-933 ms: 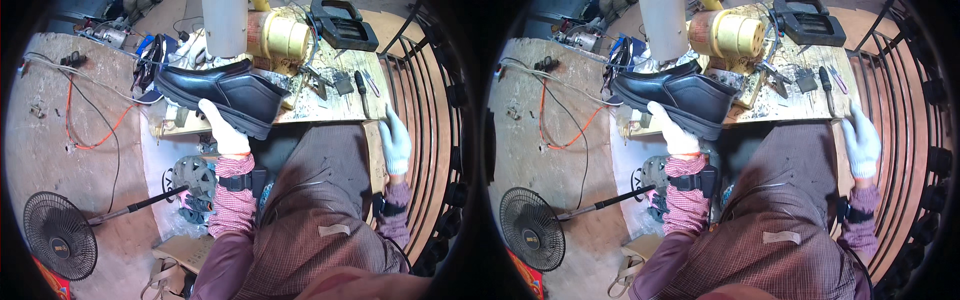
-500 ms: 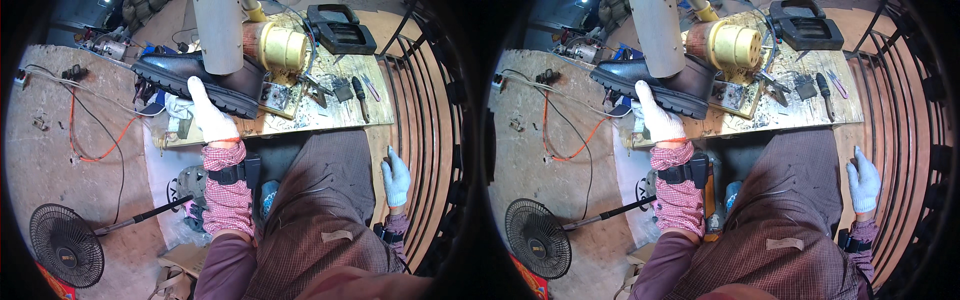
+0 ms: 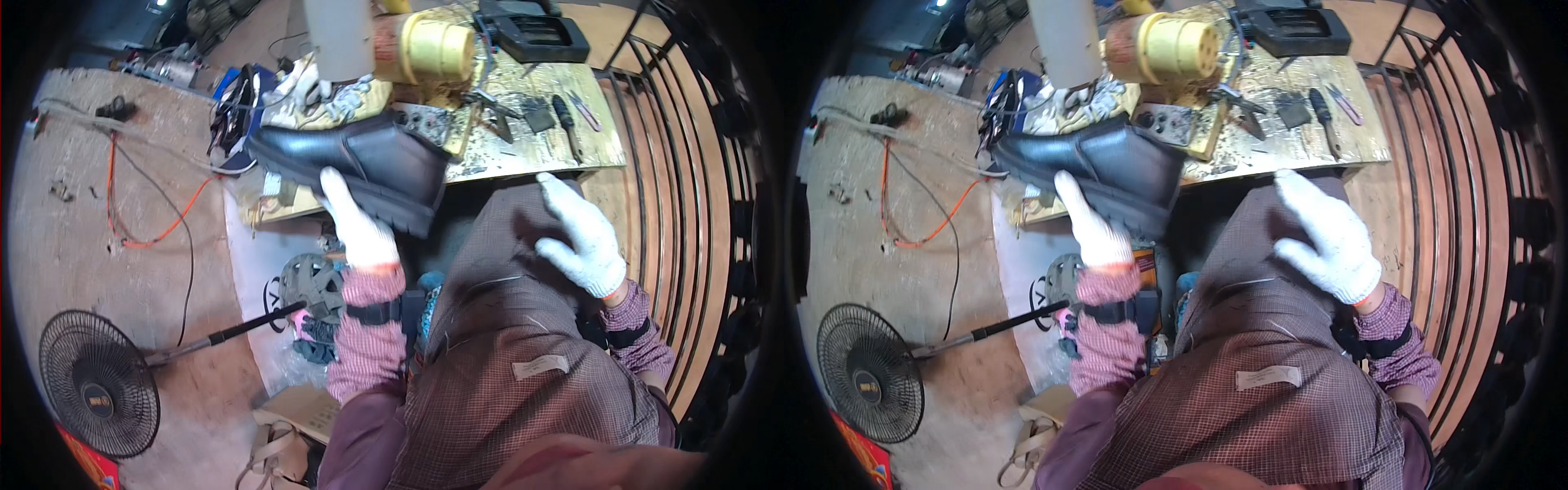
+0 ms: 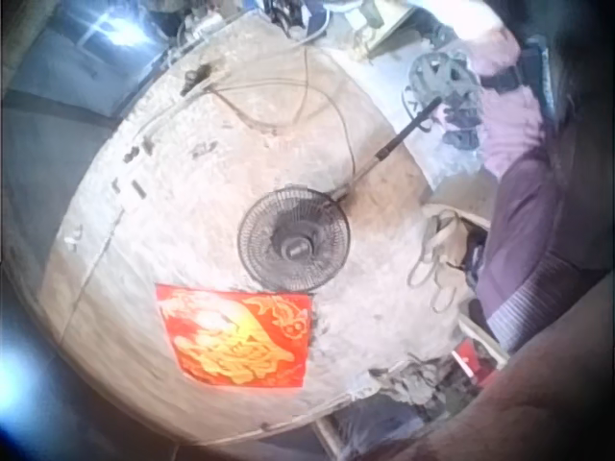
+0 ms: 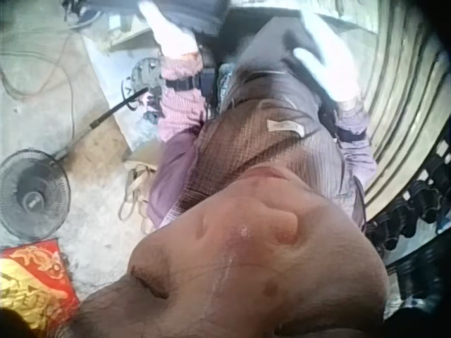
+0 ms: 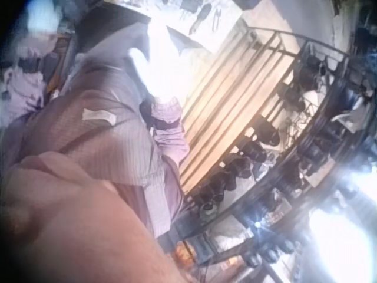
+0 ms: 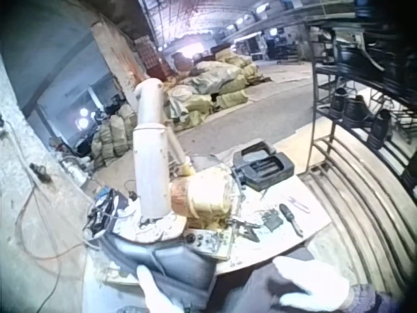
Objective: Inspecting finished shoes for quality and placing them on a rack.
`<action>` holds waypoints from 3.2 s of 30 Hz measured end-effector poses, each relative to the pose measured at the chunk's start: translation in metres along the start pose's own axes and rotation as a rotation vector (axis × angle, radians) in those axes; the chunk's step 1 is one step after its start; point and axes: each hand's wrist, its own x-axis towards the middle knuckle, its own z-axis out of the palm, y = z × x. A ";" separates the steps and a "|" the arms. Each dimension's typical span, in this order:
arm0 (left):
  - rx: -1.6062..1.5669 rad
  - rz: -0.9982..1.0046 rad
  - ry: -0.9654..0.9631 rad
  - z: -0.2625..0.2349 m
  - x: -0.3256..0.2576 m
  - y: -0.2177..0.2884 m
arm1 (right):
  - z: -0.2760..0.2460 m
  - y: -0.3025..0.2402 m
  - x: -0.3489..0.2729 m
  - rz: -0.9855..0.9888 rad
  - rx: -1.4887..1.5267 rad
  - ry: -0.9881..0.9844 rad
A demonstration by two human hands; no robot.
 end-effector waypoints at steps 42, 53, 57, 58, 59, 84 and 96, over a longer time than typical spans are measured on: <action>0.365 -0.496 -0.918 0.073 -0.065 -0.093 | -0.292 0.240 0.027 0.985 -0.907 0.390; 0.095 -0.588 -1.169 0.072 -0.105 -0.091 | -0.163 -0.010 0.011 0.429 0.577 0.882; -0.410 -0.428 -0.727 0.052 -0.104 -0.079 | -0.096 -0.046 -0.008 -0.089 0.506 0.131; -0.367 -0.462 -0.592 0.040 -0.094 -0.072 | -0.079 -0.046 -0.009 -0.112 0.354 0.008; -0.402 -0.477 -0.497 0.028 -0.084 -0.066 | -0.064 -0.044 -0.010 -0.169 0.262 -0.083; -0.408 -0.076 -0.274 -0.006 0.068 -0.015 | -0.037 0.009 -0.066 0.428 -0.027 0.031; -0.188 0.067 -0.225 0.015 0.057 -0.011 | -0.025 0.014 -0.064 0.334 -0.144 0.008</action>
